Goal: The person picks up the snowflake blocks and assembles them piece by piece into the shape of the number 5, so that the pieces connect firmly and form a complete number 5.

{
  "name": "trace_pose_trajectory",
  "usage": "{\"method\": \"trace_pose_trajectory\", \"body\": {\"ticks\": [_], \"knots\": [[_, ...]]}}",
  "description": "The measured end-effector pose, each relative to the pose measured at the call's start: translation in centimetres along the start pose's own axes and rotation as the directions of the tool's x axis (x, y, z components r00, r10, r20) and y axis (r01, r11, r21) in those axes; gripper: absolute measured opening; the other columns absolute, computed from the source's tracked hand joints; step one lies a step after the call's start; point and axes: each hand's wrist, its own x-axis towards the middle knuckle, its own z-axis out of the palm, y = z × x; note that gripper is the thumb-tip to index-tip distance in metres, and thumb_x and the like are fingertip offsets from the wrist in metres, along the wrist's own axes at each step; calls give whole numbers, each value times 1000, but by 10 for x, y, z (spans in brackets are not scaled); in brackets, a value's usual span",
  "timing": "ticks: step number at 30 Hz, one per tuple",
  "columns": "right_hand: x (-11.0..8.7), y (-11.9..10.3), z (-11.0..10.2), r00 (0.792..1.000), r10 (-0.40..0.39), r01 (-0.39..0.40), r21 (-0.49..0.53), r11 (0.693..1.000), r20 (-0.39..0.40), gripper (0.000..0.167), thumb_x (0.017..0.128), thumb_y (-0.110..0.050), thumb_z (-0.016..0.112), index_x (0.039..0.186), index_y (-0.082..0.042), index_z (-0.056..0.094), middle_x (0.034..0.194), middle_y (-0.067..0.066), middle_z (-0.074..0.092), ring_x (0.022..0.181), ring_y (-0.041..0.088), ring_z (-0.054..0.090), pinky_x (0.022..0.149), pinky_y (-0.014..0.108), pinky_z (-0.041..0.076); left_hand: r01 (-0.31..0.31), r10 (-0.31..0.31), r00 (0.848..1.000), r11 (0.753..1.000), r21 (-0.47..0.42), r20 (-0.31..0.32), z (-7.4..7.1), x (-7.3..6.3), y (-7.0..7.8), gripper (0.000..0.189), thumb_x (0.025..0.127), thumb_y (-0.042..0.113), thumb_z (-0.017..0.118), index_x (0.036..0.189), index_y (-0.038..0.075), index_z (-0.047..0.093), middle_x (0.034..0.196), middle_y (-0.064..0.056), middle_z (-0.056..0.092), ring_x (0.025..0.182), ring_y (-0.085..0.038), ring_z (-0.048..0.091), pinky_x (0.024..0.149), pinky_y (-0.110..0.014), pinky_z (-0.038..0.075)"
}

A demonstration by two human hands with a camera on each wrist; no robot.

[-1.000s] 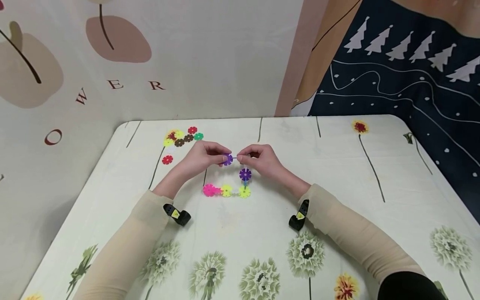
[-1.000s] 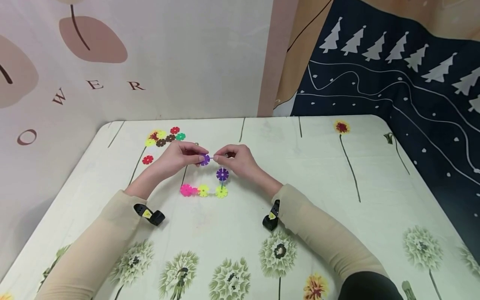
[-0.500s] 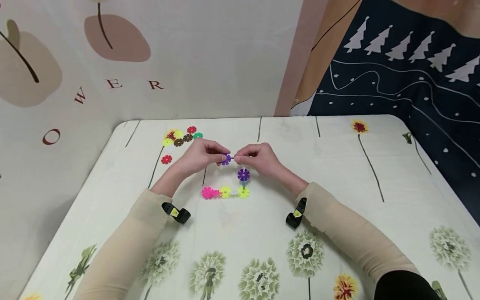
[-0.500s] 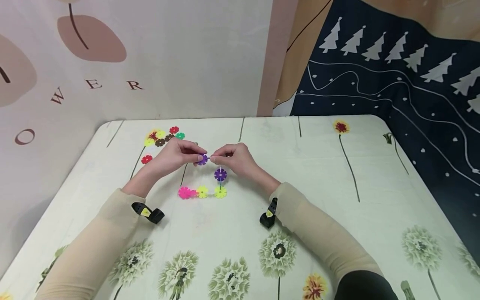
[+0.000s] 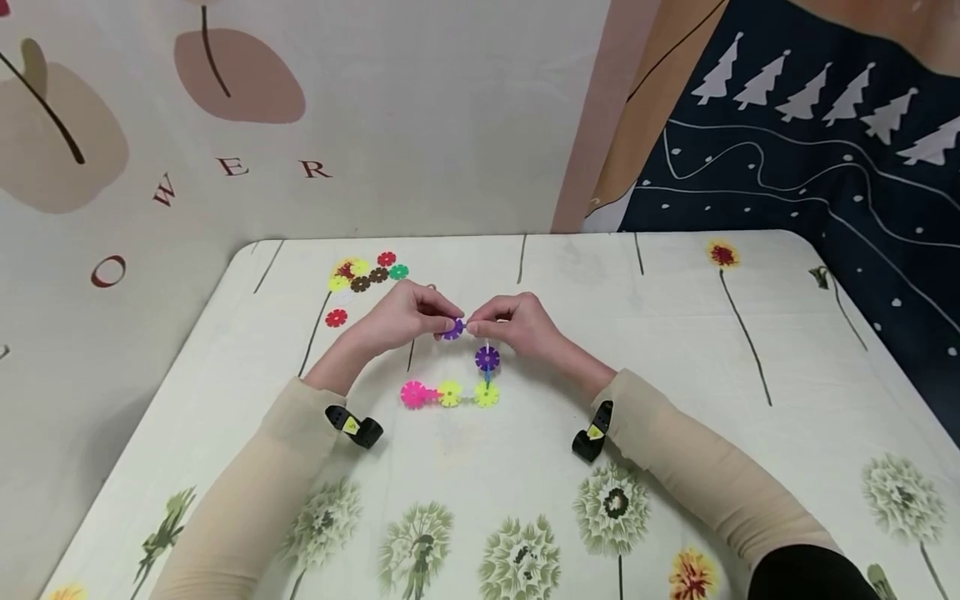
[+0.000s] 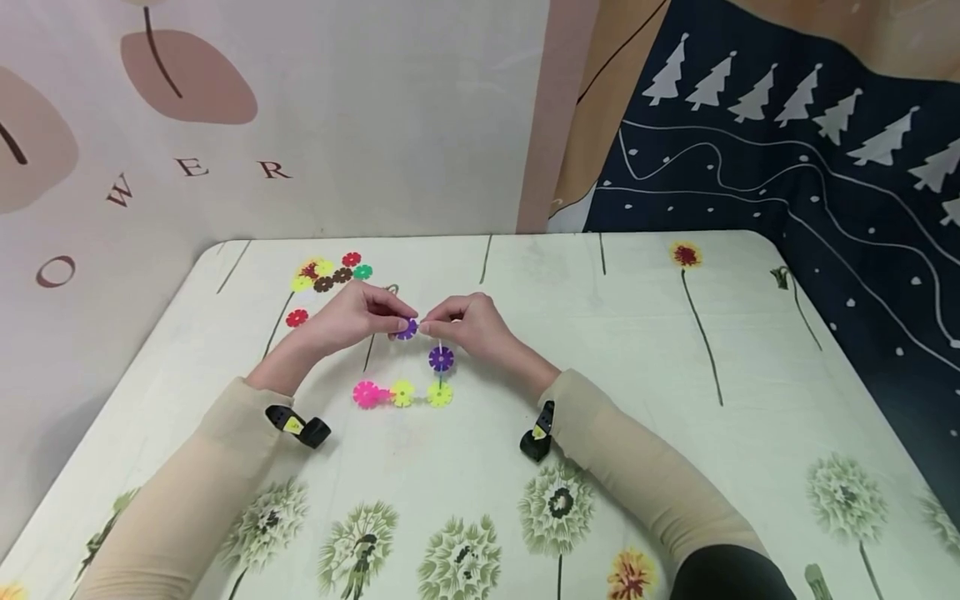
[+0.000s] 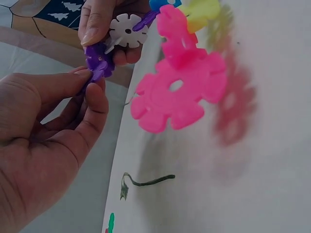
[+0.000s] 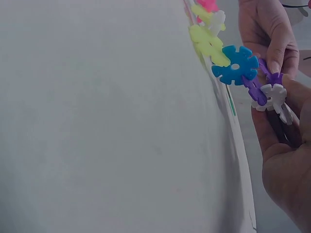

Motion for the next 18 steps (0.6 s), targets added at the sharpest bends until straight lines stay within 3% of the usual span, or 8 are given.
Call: {"method": "trace_pose_trajectory", "body": {"ticks": [5, 9, 18], "knots": [[6, -2, -5, 1000, 18, -17, -46, 999, 25, 9, 92, -10, 78, 96, -3, 81, 94, 4, 77, 85, 17, 68, 75, 27, 54, 32, -33, 999, 999, -10, -22, -1, 0, -1, 20, 95, 2, 71, 114, -2, 76, 96, -10, 75, 83, -26, 69, 79, -42, 57], [14, -5, -12, 999, 3, 1, -97, 995, 44, 10, 95, -12, 76, 100, -5, 80, 95, 4, 76, 85, 19, 68, 75, 29, 56, 59, -64, 997, 995, -86, -51, -4, -1, 1, 23, 97, 4, 70, 119, -3, 72, 102, -14, 74, 86, -27, 72, 86, -47, 59], [19, -3, -14, 1000, 9, -8, -59, 998, 14, 11, 93, -8, 77, 99, 0, 78, 97, 8, 75, 85, 19, 69, 73, 27, 56, 104, -121, 991, 967, -231, -57, -7, -1, -4, 22, 96, 0, 70, 117, -7, 70, 104, -21, 72, 86, -26, 75, 87, -44, 60]]}}
